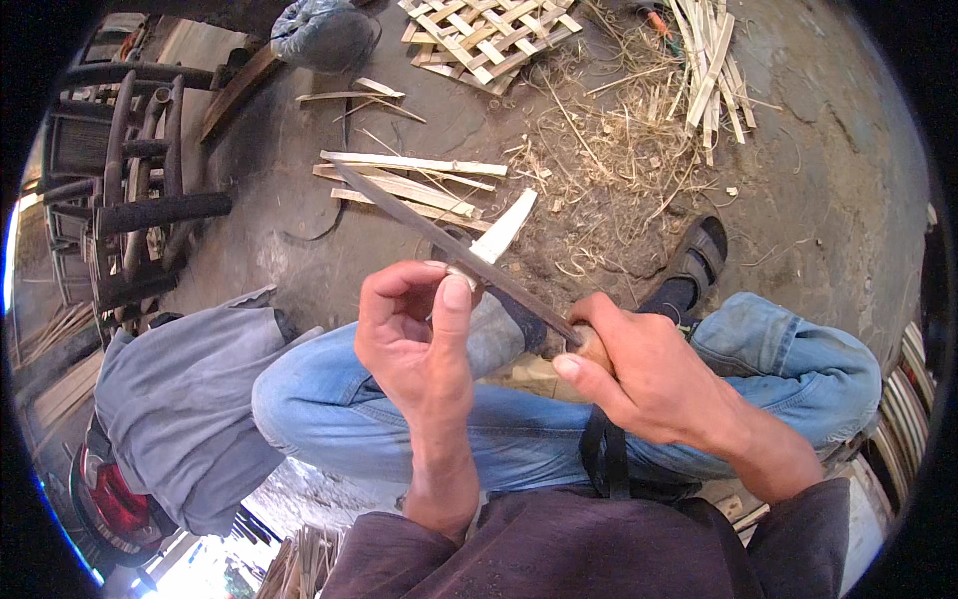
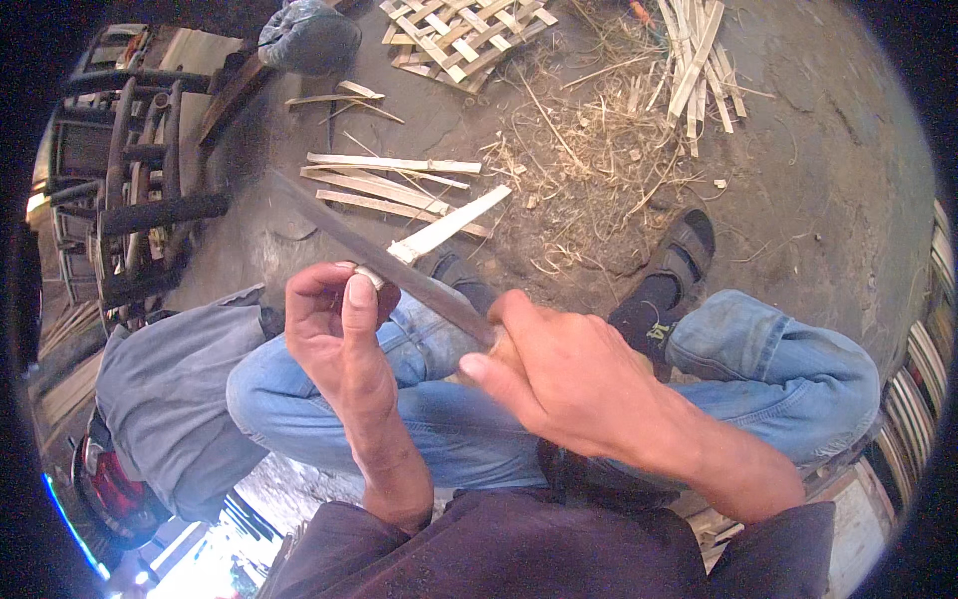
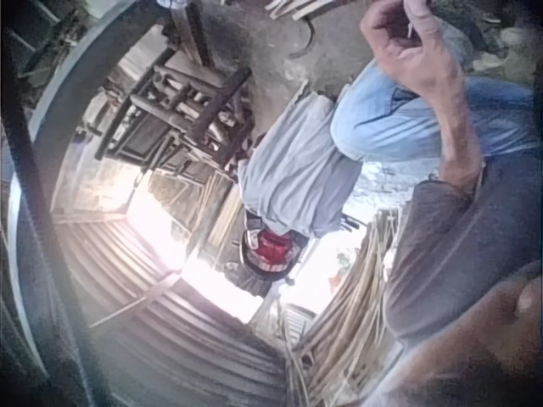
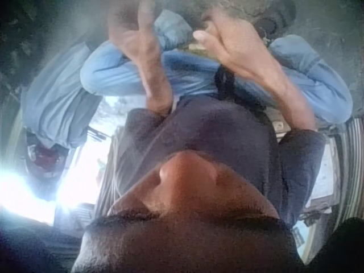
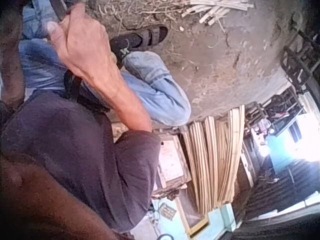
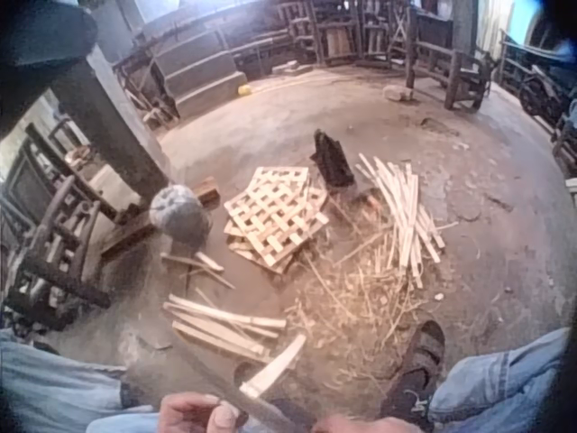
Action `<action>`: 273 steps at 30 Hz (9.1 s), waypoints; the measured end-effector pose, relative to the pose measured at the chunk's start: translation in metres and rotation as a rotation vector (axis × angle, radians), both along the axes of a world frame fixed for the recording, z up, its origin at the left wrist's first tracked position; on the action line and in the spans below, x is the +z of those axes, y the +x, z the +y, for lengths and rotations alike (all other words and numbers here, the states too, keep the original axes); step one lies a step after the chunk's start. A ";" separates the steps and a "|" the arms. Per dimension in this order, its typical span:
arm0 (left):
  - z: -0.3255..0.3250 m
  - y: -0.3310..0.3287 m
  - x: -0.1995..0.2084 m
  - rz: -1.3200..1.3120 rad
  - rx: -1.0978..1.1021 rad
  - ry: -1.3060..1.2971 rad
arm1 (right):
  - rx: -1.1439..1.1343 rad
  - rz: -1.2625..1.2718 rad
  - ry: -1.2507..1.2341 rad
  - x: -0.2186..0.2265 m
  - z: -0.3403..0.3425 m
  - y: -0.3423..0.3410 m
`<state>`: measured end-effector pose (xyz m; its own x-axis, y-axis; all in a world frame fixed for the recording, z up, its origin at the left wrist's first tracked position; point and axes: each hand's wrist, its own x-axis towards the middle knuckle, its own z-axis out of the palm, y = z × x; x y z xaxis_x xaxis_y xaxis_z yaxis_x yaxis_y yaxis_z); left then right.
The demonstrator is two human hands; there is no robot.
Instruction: The person sits on the floor and uses a curved knife to shave and shape a thin wooden strip. They repeatedly draw the blade along the wood to remove shavings and refine the edges, occasionally pausing to inspect the piece.
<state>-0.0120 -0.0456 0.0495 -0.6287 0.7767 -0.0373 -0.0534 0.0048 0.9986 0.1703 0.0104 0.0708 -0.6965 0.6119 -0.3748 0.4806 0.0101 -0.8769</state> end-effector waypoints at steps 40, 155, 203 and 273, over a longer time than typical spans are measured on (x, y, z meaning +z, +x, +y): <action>0.001 -0.001 -0.003 -0.020 0.014 0.004 | 0.011 -0.020 -0.002 -0.008 0.003 -0.008; 0.002 0.002 -0.001 0.080 0.026 -0.018 | -0.005 -0.097 0.011 -0.007 -0.002 -0.002; -0.001 0.000 -0.004 0.028 -0.026 -0.056 | -0.025 0.052 0.129 -0.004 0.002 0.002; 0.000 -0.005 -0.010 0.060 -0.009 0.032 | -0.080 0.065 0.065 -0.023 -0.017 -0.007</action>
<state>-0.0173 -0.0459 0.0399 -0.6220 0.7826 0.0249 0.0062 -0.0268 0.9996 0.1631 -0.0062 0.0477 -0.6662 0.6878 -0.2883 0.4245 0.0319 -0.9049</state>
